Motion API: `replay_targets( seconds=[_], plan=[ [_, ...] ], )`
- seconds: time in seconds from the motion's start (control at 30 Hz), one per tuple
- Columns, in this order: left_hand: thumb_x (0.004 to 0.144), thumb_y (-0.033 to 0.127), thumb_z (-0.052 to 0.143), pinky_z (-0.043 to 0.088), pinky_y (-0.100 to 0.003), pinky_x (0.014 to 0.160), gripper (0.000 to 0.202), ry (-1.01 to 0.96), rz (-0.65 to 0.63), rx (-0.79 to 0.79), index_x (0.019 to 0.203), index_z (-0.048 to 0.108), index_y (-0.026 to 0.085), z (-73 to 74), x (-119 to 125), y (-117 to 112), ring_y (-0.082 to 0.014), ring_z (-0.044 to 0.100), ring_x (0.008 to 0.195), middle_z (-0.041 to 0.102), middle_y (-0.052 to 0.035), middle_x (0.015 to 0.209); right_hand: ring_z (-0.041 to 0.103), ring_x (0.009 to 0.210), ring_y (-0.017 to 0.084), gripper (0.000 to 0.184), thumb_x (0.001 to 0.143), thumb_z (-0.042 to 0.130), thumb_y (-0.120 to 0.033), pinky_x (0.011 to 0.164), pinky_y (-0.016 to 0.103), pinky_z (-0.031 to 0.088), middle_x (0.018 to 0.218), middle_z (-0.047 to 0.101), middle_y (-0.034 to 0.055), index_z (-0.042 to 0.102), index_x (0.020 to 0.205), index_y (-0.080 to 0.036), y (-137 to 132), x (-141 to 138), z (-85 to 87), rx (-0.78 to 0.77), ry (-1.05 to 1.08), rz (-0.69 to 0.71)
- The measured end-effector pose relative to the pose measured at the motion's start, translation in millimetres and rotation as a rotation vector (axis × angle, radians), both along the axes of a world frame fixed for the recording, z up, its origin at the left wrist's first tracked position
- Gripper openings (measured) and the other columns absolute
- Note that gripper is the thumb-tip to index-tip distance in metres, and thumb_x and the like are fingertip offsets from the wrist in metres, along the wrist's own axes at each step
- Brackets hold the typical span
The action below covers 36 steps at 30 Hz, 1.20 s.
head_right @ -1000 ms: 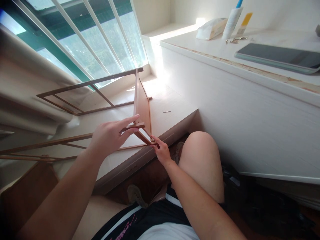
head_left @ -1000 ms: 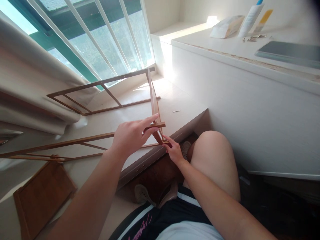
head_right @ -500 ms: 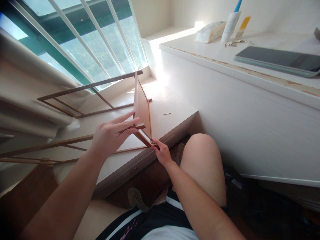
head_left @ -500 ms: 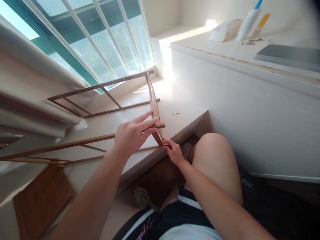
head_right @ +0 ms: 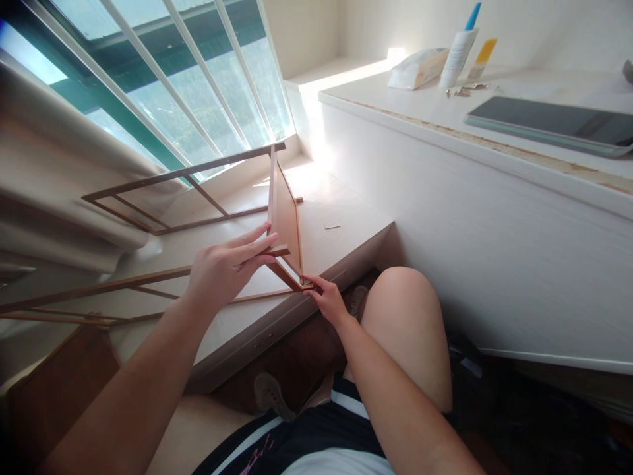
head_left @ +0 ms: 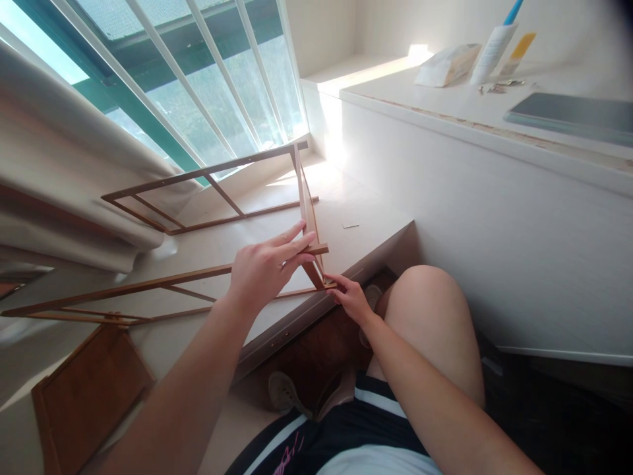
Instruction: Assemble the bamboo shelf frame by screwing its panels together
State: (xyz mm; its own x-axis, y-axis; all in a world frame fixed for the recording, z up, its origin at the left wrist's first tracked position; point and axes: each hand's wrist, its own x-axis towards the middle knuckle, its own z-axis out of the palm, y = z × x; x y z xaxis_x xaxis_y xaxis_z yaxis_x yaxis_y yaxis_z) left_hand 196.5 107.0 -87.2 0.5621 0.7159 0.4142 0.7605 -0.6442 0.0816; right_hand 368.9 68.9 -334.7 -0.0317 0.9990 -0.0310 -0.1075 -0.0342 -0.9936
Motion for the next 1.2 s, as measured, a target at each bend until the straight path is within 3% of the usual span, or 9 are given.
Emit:
replay_targets(
  seconds=[0.2,0.63,0.77,0.97,1.13,1.2],
  plan=[
    [0.090,0.045,0.057,0.059,-0.027,0.072,0.032,0.031,0.014,0.018,0.121,0.064,0.040,0.7,1.0,-0.8,-0.0176,0.072,0.092,0.059,0.0090,0.133,0.051,0.054,0.011,0.045,0.084,0.058,-0.030,0.053,0.025,0.047,0.083,0.066,0.0013,0.063,0.128,-0.025,0.1,8.2,5.6,0.010,-0.011,0.092],
    [0.092,0.046,0.054,0.058,-0.028,0.076,0.035,0.043,0.037,-0.027,0.126,0.060,0.041,1.5,0.8,-1.7,-0.0187,0.071,0.096,0.057,0.0091,0.135,0.049,0.050,0.012,0.036,0.084,0.057,-0.031,0.048,0.024,0.044,0.069,0.061,-0.0007,0.068,0.118,-0.024,1.5,-0.4,3.7,0.002,-0.048,-0.013],
    [0.092,0.047,0.052,0.057,-0.029,0.069,0.036,0.069,0.058,-0.010,0.127,0.059,0.042,2.2,1.2,-2.6,-0.0188,0.072,0.093,0.057,0.0088,0.135,0.051,0.051,0.013,0.035,0.083,0.059,-0.033,0.049,0.026,0.045,0.071,0.062,-0.0004,0.067,0.116,-0.023,-0.6,2.8,9.9,-0.002,-0.104,-0.020],
    [0.093,0.047,0.051,0.055,-0.029,0.062,0.035,0.062,0.077,0.000,0.126,0.060,0.042,1.7,2.4,-4.8,-0.0190,0.072,0.089,0.059,0.0067,0.133,0.056,0.063,0.017,0.036,0.083,0.061,-0.030,0.066,0.030,0.048,0.071,0.063,-0.0003,0.065,0.118,-0.025,6.7,35.2,43.9,0.147,-0.502,-0.106],
    [0.093,0.048,0.049,0.054,-0.030,0.059,0.034,0.035,0.111,0.014,0.125,0.060,0.045,-0.6,2.8,-7.1,-0.0188,0.073,0.085,0.060,0.0091,0.131,0.059,0.071,0.017,0.036,0.087,0.055,-0.024,0.076,0.030,0.046,0.081,0.066,0.0014,0.063,0.122,-0.025,55.1,78.0,73.2,0.252,-0.885,-0.058],
    [0.093,0.048,0.048,0.054,-0.031,0.060,0.034,0.040,0.112,0.005,0.126,0.059,0.046,-0.7,2.6,-7.8,-0.0192,0.073,0.086,0.059,0.0103,0.132,0.059,0.083,0.019,0.035,0.090,0.049,-0.021,0.082,0.031,0.045,0.097,0.066,0.0054,0.062,0.123,-0.022,80.9,90.2,77.0,0.280,-1.027,-0.112]
  ],
)
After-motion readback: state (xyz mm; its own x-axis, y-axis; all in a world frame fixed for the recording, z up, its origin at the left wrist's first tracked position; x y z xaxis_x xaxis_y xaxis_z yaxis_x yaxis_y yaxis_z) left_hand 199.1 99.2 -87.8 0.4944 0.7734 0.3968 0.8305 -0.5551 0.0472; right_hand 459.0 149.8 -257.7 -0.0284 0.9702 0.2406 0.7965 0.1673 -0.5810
